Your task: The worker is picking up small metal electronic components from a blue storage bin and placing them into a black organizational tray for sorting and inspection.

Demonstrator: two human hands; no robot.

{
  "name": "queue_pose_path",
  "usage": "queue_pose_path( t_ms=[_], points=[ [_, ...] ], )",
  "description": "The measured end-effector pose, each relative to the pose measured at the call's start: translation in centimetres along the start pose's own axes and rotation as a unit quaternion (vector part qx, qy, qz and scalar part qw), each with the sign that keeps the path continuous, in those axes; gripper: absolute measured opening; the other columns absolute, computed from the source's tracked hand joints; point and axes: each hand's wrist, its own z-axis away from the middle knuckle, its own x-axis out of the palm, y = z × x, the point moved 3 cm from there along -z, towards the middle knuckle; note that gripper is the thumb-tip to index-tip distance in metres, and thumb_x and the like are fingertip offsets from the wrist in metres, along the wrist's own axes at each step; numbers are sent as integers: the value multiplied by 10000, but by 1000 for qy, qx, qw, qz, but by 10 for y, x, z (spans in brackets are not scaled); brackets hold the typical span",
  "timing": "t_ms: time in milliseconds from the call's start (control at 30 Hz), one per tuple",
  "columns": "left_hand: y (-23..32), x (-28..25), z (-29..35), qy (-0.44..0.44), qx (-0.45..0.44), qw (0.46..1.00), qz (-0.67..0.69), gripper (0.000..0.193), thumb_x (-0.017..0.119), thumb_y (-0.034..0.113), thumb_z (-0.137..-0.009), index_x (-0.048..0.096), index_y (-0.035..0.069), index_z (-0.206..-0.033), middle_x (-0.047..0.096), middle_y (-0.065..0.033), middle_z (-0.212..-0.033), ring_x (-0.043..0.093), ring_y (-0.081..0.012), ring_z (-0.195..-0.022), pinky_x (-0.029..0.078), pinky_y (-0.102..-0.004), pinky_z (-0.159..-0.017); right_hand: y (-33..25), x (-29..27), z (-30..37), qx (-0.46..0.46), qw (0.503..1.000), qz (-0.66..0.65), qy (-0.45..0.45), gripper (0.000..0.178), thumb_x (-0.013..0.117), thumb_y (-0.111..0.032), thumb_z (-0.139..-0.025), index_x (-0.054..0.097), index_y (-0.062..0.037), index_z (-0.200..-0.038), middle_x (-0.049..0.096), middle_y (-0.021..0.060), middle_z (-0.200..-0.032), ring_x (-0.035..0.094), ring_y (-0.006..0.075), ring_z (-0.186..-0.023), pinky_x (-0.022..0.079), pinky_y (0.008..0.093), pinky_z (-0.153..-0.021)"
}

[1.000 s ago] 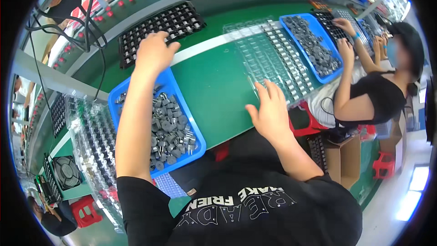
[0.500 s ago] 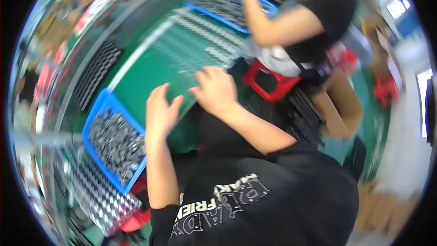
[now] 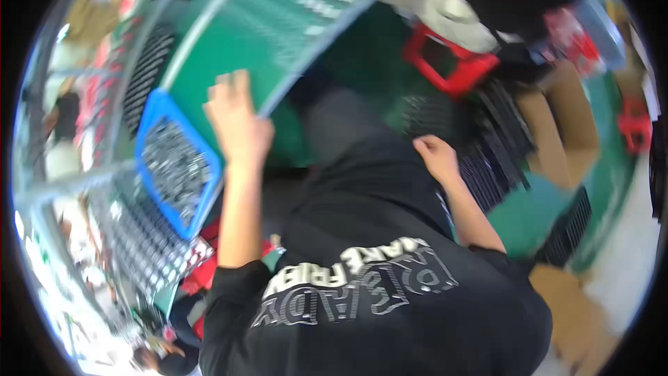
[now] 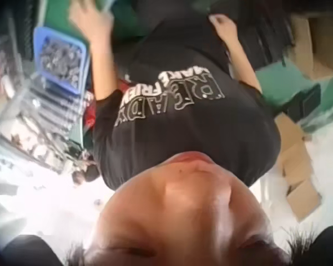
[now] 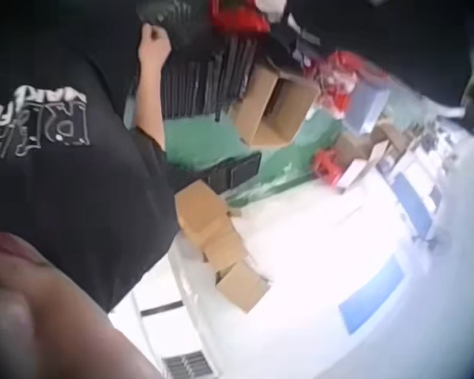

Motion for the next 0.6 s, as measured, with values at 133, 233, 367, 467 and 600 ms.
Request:
queue_pose_path(
  t_ms=[133, 233, 367, 467, 600],
  points=[
    [-21, -12, 12, 19, -12, 999, -43, 891, 719, 42, -685, 415, 137, -1518, 418, -226, -1516, 428, -423, -1366, 301, -620, -1117, 87, -17, -21, 66, 934, 331, -117, 385, 696, -328, -857, 735, -12, -1073, 710, 230, -1114, 690, 370, -1054, 549, 438, -935],
    [-29, -4, 22, 17, -22, 998, -64, 953, 753, 36, -704, 374, 215, -1560, 348, -190, -1583, 372, -403, -1436, 259, -658, -1144, 151, -34, -9, 168, 910, 336, -174, 445, 694, -349, -827, 735, -2, -1103, 688, 248, -1171, 665, 393, -1113, 548, 436, -951],
    [-19, 4, 17, 2, 5, 998, -56, 961, 753, 41, -714, 355, 235, -1568, 323, -177, -1599, 367, -397, -1444, 221, -684, -1155, 244, -62, -18, 222, 929, 289, -57, 444, 695, -341, -832, 723, 16, -1095, 685, 258, -1177, 658, 381, -1140, 540, 447, -978],
    [-10, -1, 13, -19, 5, 996, -86, 979, 761, 42, -703, 349, 234, -1570, 306, -190, -1607, 359, -403, -1448, 222, -690, -1152, 245, -72, -34, 276, 933, 230, 13, 502, 704, -311, -843, 624, -73, -1278, 656, 249, -1233, 628, 401, -1164, 532, 480, -975],
    [3, -10, 7, -23, 27, 994, -108, 982, 724, 6, -683, 353, 209, -1570, 326, -231, -1586, 359, -408, -1451, 246, -697, -1129, 246, -56, -73, 236, 920, 312, 17, 582, 595, -153, -912, 436, -189, -1471, 505, 179, -1432, 491, 401, -1330, 483, 497, -1048]
  ],
)
